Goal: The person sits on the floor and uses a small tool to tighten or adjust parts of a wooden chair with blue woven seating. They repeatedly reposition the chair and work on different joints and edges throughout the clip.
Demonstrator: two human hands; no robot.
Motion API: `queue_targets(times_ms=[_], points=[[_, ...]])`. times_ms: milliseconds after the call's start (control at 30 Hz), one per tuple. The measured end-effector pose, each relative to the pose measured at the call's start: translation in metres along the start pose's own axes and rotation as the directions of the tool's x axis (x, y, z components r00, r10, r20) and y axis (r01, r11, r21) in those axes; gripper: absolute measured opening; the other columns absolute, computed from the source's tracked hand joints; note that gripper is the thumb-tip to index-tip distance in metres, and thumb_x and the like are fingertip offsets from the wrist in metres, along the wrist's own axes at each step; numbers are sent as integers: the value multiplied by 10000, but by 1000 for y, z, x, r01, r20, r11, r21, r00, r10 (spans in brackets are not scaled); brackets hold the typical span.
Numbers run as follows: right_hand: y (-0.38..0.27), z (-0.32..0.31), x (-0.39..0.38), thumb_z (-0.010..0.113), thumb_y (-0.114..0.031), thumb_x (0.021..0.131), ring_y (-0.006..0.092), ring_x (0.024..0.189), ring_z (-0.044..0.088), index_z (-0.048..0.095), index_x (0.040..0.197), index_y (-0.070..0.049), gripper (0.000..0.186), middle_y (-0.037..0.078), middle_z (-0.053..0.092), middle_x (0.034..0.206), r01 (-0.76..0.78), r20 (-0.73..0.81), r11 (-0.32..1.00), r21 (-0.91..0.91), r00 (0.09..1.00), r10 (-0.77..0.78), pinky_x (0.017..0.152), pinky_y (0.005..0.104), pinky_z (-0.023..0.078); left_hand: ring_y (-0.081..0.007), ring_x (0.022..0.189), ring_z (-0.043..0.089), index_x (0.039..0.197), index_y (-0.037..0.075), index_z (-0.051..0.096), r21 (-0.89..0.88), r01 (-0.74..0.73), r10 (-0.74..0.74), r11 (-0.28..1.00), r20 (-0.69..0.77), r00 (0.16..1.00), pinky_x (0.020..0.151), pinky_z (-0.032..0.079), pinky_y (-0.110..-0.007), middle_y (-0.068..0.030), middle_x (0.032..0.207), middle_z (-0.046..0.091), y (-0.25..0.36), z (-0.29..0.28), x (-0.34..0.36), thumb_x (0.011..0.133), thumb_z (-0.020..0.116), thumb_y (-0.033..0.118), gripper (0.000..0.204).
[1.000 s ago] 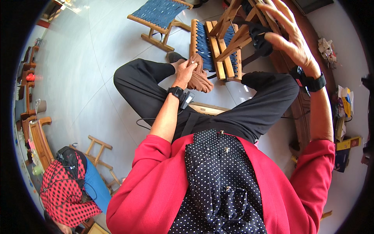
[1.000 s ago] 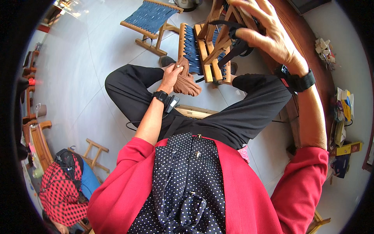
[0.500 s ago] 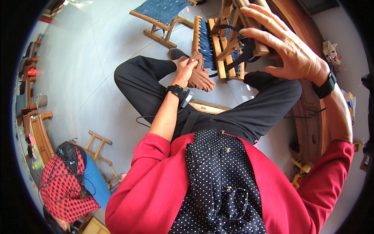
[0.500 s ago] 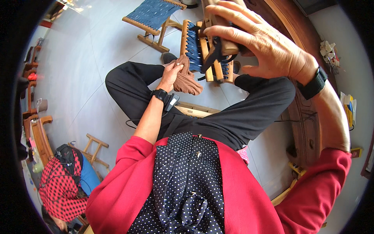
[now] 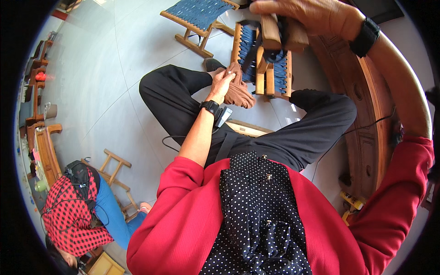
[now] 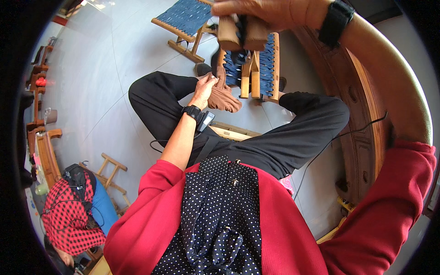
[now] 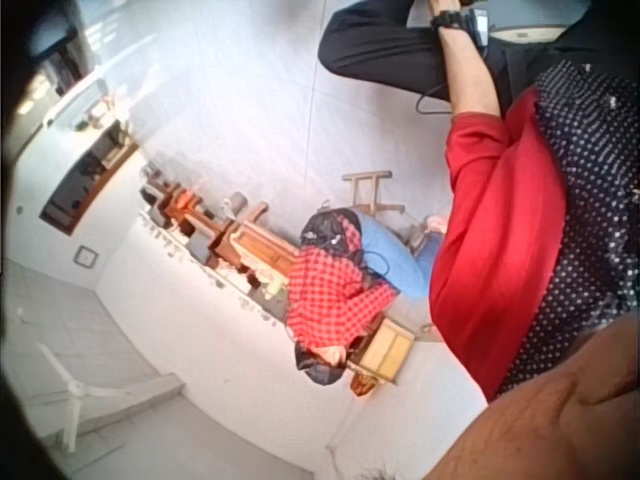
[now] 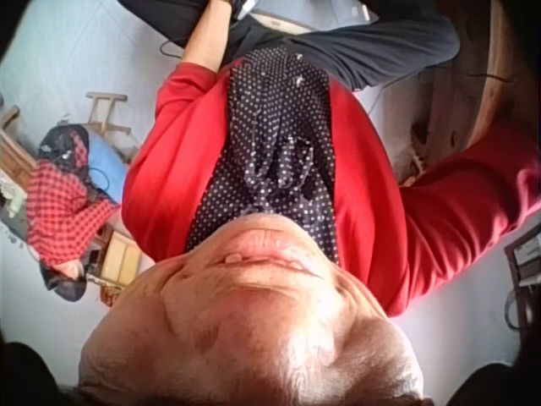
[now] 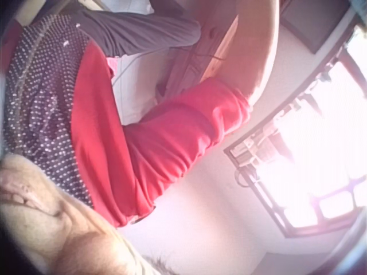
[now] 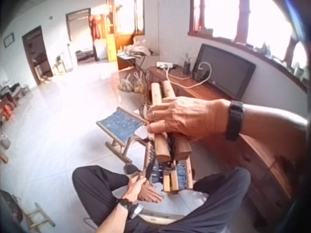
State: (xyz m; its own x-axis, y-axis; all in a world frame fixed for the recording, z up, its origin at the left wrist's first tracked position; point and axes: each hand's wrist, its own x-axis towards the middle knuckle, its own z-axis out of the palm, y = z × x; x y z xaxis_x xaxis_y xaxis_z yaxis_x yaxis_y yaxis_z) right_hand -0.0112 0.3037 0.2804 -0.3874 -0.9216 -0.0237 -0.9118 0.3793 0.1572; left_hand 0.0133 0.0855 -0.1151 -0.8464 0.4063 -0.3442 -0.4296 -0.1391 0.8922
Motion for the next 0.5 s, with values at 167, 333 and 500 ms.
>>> queue_targets(times_ms=[167,333,500], points=[[5,-38,7,825,-148,641,333,999,642,581,1102,-60,529,149,656,1027,-275,109,943,-186,948,298,866,438,506,-112,977,609,1197,-11,679,-77,-39,24,996,-185,982,881,484,-265,-29,1090,689,3,0,-4,937,654,167,317],[3,-41,7,792,-250,657,361,835,673,599,1079,-11,522,176,660,882,-588,157,762,-271,754,638,705,444,540,-106,909,594,1172,-37,684,-62,-159,127,985,-352,927,811,496,-274,-23,1009,686,8,-8,-2,933,660,198,336],[8,-25,-1,762,-295,666,368,834,684,635,1014,11,481,214,669,856,-801,187,548,-240,516,836,732,445,550,-110,958,625,1232,-11,661,-100,-87,42,991,-384,923,854,504,-273,-27,1083,679,11,-16,-2,958,618,145,318]])
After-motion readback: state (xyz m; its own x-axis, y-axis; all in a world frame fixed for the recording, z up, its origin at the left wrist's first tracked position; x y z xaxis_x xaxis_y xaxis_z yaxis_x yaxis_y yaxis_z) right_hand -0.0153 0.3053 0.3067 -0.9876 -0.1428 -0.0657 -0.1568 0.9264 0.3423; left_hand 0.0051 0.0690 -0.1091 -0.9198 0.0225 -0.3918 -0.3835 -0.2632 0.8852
